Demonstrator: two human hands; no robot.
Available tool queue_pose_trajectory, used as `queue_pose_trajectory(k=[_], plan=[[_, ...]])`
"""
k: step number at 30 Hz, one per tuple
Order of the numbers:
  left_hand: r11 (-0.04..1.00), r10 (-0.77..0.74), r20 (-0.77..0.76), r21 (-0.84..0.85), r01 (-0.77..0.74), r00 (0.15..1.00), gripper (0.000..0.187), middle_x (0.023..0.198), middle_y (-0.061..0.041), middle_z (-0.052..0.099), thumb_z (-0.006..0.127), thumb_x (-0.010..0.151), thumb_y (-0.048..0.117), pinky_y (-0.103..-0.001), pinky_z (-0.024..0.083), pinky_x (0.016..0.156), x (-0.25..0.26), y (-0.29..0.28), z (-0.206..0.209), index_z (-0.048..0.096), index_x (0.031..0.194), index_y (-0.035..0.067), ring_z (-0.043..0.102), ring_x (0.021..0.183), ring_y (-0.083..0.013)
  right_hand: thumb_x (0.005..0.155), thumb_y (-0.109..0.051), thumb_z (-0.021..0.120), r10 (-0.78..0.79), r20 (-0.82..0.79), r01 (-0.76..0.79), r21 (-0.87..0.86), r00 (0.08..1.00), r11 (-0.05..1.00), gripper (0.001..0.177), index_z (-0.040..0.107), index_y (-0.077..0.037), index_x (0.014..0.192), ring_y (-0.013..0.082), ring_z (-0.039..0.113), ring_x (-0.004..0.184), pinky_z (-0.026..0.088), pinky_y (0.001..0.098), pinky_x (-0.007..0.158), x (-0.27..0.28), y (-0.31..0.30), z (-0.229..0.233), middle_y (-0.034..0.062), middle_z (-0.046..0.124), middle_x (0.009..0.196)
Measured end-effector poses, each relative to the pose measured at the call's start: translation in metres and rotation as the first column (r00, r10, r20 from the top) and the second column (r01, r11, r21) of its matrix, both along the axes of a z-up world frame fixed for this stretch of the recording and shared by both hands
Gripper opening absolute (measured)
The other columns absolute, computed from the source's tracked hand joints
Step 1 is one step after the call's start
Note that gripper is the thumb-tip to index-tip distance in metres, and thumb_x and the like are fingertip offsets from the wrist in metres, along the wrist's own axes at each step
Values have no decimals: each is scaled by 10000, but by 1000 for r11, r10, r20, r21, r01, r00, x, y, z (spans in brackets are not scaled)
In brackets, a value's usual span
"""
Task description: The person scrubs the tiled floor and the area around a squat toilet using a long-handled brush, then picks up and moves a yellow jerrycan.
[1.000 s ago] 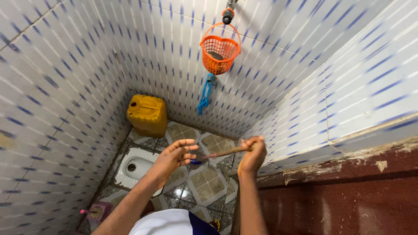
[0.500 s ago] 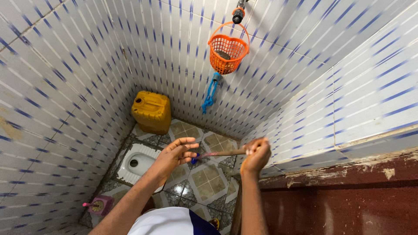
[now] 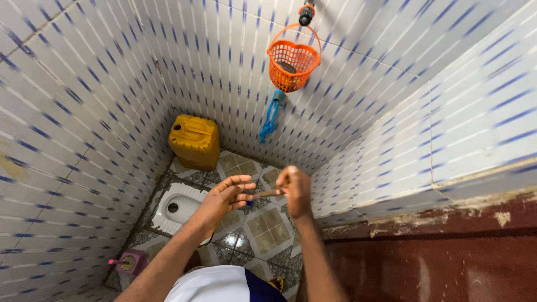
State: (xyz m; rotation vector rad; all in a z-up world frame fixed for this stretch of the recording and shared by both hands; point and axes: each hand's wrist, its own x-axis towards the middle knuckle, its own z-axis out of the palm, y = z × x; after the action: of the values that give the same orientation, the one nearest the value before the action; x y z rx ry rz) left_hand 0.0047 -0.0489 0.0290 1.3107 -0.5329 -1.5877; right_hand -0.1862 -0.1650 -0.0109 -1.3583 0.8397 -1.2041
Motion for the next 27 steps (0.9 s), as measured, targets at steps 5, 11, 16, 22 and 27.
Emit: queue_pose_trajectory(k=[5,11,16,22,27], plan=[[1000,5,-16,-31,-5,1000,355,1280,-34,714,453,1015,185,-315,529,963,1,2,-1,597,1336,134,678,996,-121,1007,-214,383,307,-269,-330,-43,913,943,411,566,-39,683,101,380,510,338,292,478,-4,-6,24,8,448,575],[999,8,-18,-50,-9,1000,356,1288,-39,712,463,1014,189,-325,521,970,-7,0,1,603,1336,131,671,1003,-126,991,-197,392,332,-356,-383,-83,874,920,373,561,-57,690,86,401,522,347,287,481,-17,-11,23,-18,460,577],[999,-15,25,-42,16,1000,364,1286,-26,711,465,1008,203,-320,525,973,-15,-1,0,603,1339,142,675,1010,-115,998,-213,407,272,-407,-321,-57,872,945,367,549,-77,688,95,373,506,321,301,457,-59,-19,-4,-15,441,579],[999,-37,14,-36,38,999,355,1280,-30,709,487,1003,199,-324,539,977,-19,-4,-1,600,1334,137,676,1011,-119,953,-223,404,74,-427,-109,-58,901,992,327,573,-129,689,109,456,490,405,308,426,-97,-25,-18,-12,525,599],[998,-59,45,-31,61,997,380,1284,-17,713,452,992,182,-315,539,981,-19,-6,0,615,1333,148,678,1010,-112,1068,-223,414,-332,-291,267,-242,897,933,414,512,-145,673,123,484,523,519,318,918,-121,-26,-25,2,549,618]])
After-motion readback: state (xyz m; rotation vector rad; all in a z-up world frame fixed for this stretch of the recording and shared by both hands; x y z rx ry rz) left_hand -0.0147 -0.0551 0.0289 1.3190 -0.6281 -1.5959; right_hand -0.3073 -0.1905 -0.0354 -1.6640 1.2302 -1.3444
